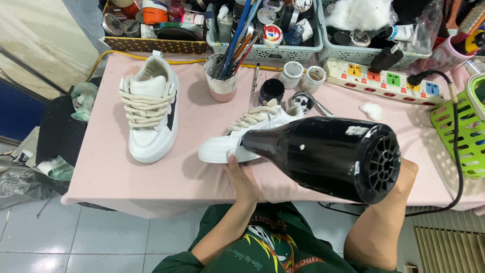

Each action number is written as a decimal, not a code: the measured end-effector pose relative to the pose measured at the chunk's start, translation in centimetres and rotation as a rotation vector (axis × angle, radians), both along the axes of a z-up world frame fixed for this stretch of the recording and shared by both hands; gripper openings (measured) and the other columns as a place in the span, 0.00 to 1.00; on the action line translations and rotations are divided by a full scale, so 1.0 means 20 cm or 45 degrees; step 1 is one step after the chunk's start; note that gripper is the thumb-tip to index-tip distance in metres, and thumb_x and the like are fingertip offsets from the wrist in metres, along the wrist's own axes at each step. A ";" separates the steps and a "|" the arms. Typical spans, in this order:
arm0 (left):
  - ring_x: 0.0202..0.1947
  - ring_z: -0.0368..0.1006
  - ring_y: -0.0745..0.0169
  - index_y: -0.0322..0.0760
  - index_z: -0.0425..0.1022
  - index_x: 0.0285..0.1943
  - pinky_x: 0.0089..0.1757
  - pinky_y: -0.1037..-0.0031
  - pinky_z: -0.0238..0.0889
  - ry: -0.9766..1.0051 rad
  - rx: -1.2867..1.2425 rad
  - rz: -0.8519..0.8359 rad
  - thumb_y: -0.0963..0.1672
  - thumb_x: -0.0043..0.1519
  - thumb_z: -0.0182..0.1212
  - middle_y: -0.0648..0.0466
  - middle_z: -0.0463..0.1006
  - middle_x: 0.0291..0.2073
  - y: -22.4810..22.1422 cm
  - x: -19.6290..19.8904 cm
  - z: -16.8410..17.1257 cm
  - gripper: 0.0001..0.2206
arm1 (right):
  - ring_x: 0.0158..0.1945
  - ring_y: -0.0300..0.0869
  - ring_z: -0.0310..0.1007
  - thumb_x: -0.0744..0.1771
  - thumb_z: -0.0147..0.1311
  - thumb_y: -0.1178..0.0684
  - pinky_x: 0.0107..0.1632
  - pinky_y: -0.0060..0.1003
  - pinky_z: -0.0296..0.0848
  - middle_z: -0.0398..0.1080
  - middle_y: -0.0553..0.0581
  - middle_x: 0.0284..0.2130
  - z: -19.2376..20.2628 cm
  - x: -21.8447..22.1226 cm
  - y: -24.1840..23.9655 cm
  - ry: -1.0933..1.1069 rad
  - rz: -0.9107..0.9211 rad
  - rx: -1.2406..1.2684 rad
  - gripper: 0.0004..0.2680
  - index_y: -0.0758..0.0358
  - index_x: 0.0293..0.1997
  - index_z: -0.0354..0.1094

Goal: The person paints a black wave pattern onto the side of a white sneaker using a thin brush and black paint, then dries the paint using a handheld hair dryer.

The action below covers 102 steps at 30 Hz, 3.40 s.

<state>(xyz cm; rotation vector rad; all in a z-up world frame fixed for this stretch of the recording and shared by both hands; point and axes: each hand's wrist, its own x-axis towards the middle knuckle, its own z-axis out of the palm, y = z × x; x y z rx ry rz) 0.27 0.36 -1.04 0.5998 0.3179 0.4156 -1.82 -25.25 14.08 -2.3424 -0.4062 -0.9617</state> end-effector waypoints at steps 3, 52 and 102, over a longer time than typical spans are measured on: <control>0.75 0.47 0.50 0.45 0.31 0.80 0.69 0.55 0.42 -0.028 0.062 -0.003 0.50 0.67 0.50 0.45 0.47 0.75 0.00 -0.01 0.02 0.36 | 0.30 0.51 0.67 0.56 0.65 0.60 0.31 0.41 0.62 0.66 0.59 0.29 0.07 0.00 0.08 0.009 0.020 -0.112 0.11 0.65 0.34 0.65; 0.70 0.55 0.49 0.44 0.43 0.73 0.65 0.50 0.51 0.146 -0.049 -0.056 0.53 0.66 0.49 0.46 0.55 0.72 0.04 0.03 0.15 0.30 | 0.33 0.47 0.77 0.56 0.70 0.53 0.33 0.39 0.72 0.78 0.56 0.41 0.33 0.05 0.12 -0.083 0.105 -0.389 0.12 0.62 0.37 0.73; 0.67 0.59 0.50 0.36 0.42 0.76 0.62 0.52 0.61 0.186 0.043 -0.306 0.50 0.62 0.59 0.44 0.57 0.69 0.19 0.01 0.24 0.37 | 0.29 0.41 0.77 0.59 0.73 0.58 0.34 0.31 0.71 0.75 0.57 0.30 0.21 0.12 0.00 0.186 0.044 -0.035 0.13 0.64 0.41 0.74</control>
